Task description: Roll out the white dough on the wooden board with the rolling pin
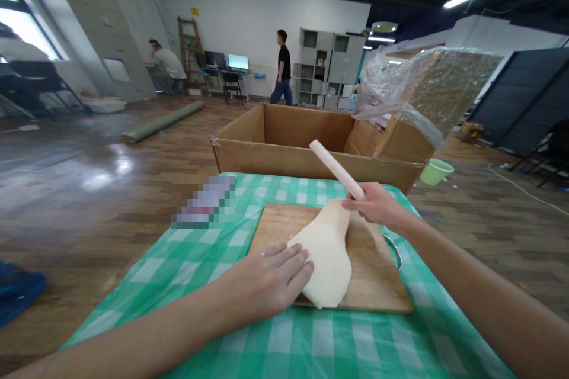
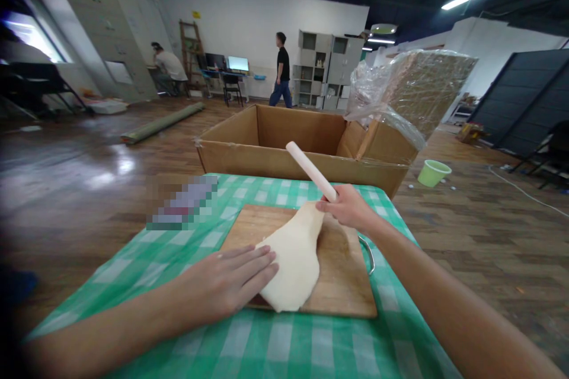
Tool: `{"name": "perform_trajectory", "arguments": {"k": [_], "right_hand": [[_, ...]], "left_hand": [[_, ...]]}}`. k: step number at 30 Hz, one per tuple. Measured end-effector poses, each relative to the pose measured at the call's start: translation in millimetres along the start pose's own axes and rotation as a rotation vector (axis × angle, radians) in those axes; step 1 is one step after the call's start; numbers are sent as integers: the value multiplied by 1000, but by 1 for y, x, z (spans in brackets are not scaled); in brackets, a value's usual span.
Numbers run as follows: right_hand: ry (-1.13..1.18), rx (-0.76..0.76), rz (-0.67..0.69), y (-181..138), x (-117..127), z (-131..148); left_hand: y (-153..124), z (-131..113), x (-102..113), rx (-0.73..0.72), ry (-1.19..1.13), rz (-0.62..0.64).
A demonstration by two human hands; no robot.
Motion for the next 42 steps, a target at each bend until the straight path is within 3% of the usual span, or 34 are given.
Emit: {"name": "perform_trajectory", "arguments": {"k": [4,7,10,13,16,19,22,27,32,35,38,42], "right_hand": [[-97,213,-143,-13,17,18],[-162,273,-167,-29,10,30],[-189,297,-128,-44,-8,42],[-187,300,-52,-56,-25,53],[-184,277,-12,-67,-38,60],[-182,297,61,-79,-55,62],[-185,302,164,-89,-76,58],[-154,279,227,-102,-96,48],[-43,401,273,-115,-79,50],[-1,393,93,-106,-51,41],[-25,146,-118,-87,-21,18],[-136,53,-139,-73,-3,-6]], "left_hand": [[11,9,-29,30,-89,48],[17,6,-44,71,-140,61],[18,3,-41,104,-228,85],[11,12,-28,153,-477,137],[-1,32,-23,392,-712,157],[-12,49,-32,673,-783,81],[-13,51,-48,765,-825,26],[-6,37,-61,707,-808,44],[1,22,-47,370,-647,115],[8,15,-35,230,-554,137],[13,11,-29,235,-505,134],[12,9,-28,220,-495,147]]}}
Point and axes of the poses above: each hand's wrist, its own y-axis towards the middle knuckle, its own x-axis out of the back of the hand, z = x × y, the point moved 1 cm from there along y, towards the middle knuckle, and after that the axes turned 14 degrees about y, right-handed, at the moved point
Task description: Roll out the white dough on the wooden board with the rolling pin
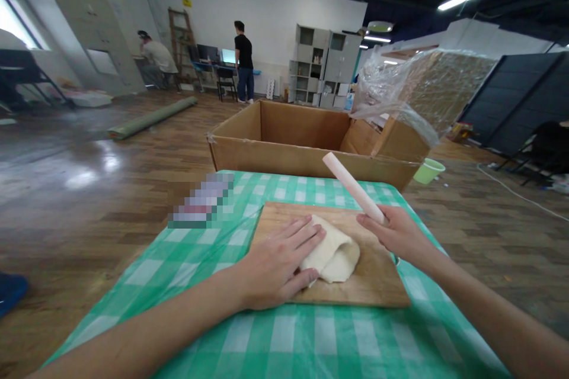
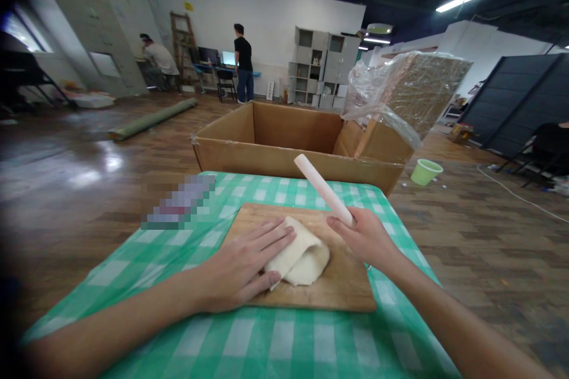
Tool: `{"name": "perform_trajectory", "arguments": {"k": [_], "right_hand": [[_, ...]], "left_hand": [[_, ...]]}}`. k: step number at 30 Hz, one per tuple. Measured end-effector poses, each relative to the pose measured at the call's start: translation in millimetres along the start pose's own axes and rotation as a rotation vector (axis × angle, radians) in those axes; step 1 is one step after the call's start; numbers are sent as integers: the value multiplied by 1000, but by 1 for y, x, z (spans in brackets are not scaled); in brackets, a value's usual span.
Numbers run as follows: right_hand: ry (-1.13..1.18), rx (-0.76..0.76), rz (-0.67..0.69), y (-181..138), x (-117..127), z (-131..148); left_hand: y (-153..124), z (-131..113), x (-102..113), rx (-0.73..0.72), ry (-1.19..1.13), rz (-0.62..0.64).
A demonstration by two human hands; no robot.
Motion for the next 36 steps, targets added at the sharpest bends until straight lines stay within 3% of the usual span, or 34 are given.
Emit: {"name": "perform_trajectory", "arguments": {"k": [5,9,15,19,22,26,31,36], "right_hand": [[-22,32,103,-1,-8,-2],[-261,33,39,4,-5,-11],[-571,65,177,4,-5,-18],[-679,120,185,1,-8,-12],[-682,158,178,-2,-11,-12],[-643,243,199,-4,-10,-13],[-467,260,230,5,-2,-13],[-401,251,272,15,-3,-11]], "left_hand": [[-1,-1,-2,23,-12,48],[-2,-1,-4,-8,11,103],[0,-5,-3,-56,56,147],[2,-8,4,-60,51,186],[9,-2,14,-82,-5,198],[34,19,21,-4,-110,126],[63,35,6,-4,-182,123],[63,35,-2,55,-190,172]]}}
Point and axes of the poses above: each hand's wrist, its own y-axis towards the middle knuckle, its own x-axis out of the back of the hand, z = x × y, the point moved 1 cm from there along y, towards the middle knuckle, and after that the axes turned 14 degrees about y, right-handed, at the moved point
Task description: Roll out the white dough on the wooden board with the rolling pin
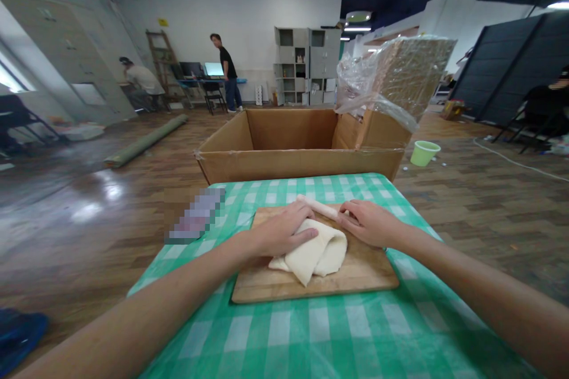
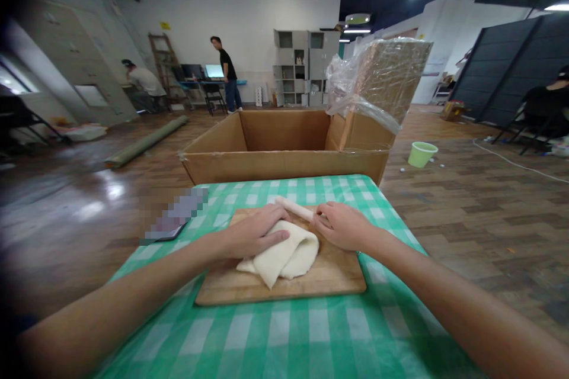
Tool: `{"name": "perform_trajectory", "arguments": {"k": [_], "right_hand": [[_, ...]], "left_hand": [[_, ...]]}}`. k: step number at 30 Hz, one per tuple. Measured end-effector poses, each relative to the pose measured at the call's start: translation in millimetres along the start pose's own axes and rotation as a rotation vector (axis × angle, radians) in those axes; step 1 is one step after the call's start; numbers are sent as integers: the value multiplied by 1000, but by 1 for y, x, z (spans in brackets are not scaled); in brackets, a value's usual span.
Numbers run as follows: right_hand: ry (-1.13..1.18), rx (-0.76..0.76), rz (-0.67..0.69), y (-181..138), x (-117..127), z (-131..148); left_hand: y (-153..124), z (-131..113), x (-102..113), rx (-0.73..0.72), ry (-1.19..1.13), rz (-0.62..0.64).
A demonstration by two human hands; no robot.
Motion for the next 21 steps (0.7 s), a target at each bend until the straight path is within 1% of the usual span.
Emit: {"name": "perform_trajectory", "arguments": {"k": [3,5,7,8,10,12,14,15,17,19,21], "right_hand": [[-29,-25,27,5,-2,3],[-63,-57,53,7,-3,4],[-93,-89,56,8,-5,4],[-91,-105,37,9,-6,3],[-27,-143,-44,8,-6,1],[119,-207,-138,7,-5,2],[259,-242,-201,7,-5,7],[299,-227,-219,7,-5,11],[320,-139,-209,9,-6,18],[306,-45,-139,11,-10,23],[307,8,-51,13,-14,24]], "left_hand": [[-7,1,-1,125,-36,40],[-12,0,-3,220,-59,25],[-16,-2,-8,268,-69,-13],[-17,-3,-10,269,-67,-32],[-15,-4,-16,260,-49,-69],[-8,-4,-21,274,-21,-105],[1,-3,-25,306,21,-136],[4,-4,-26,320,56,-154],[6,-8,-28,326,152,-191],[-2,-16,-30,295,250,-211],[-18,-24,-33,237,317,-195]]}}
Point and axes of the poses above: each hand's wrist, its own y-axis towards the middle knuckle, its own x-axis out of the back of the hand, z = x × y, the point moved 1 cm from there along y, towards the middle knuckle, and after that the axes turned 14 degrees about y, right-handed, at the moved point
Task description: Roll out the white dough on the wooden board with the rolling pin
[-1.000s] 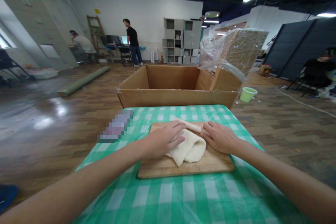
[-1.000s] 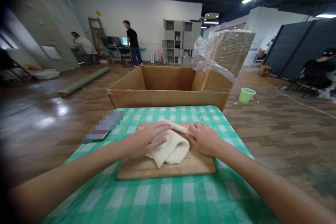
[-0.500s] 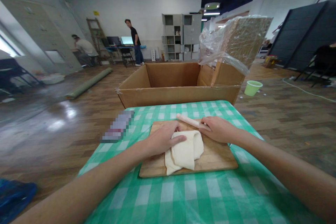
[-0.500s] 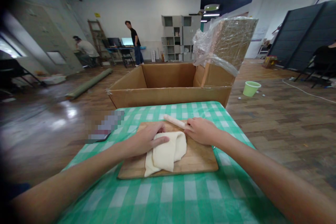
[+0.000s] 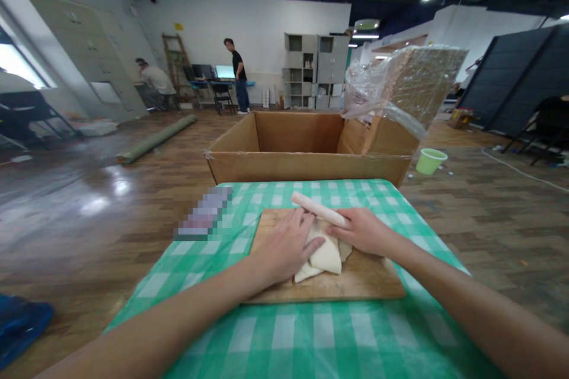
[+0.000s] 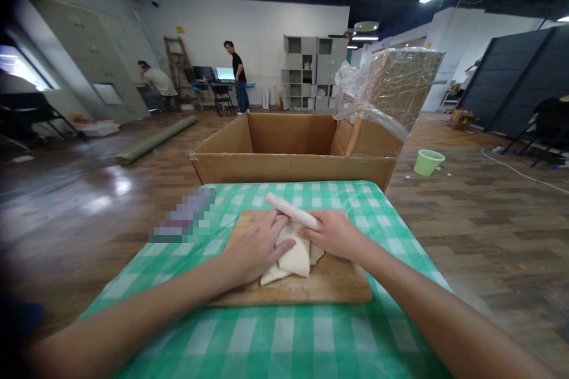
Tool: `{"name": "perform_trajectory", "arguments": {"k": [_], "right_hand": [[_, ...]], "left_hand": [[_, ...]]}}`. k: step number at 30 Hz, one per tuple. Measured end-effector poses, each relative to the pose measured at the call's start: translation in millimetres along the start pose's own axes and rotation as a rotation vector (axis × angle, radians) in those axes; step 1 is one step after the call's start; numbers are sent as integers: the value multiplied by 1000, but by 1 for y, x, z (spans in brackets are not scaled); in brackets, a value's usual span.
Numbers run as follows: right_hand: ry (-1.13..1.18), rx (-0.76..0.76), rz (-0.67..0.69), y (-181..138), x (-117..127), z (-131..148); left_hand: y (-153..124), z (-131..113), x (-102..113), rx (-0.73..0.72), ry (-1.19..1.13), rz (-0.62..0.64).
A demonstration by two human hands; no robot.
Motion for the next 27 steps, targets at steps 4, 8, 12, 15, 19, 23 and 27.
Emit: {"name": "perform_trajectory", "arguments": {"k": [4,8,12,15,19,23,27], "right_hand": [[-27,41,32,1,-4,-1],[-70,91,55,-1,-1,7],[-38,158,94,-13,9,9],[-130,80,54,-27,21,11],[-396,65,88,-27,21,27],[-513,159,112,-7,3,39],[-604,251,48,4,-6,23]], "left_hand": [[-28,-4,0,-80,49,47],[-31,-2,-3,-104,14,109],[-38,3,13,-98,-64,43],[-44,14,41,-42,-164,-134],[-29,24,68,52,-89,-290],[0,17,43,32,0,-131],[11,11,6,43,89,-41]]}}
Point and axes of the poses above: each hand's wrist, its own y-axis towards the middle knuckle, its own x-axis out of the back of the hand, z = x × y, the point moved 1 cm from there along y, towards the middle knuckle, and after that the axes turned 14 degrees about y, right-handed, at the moved point
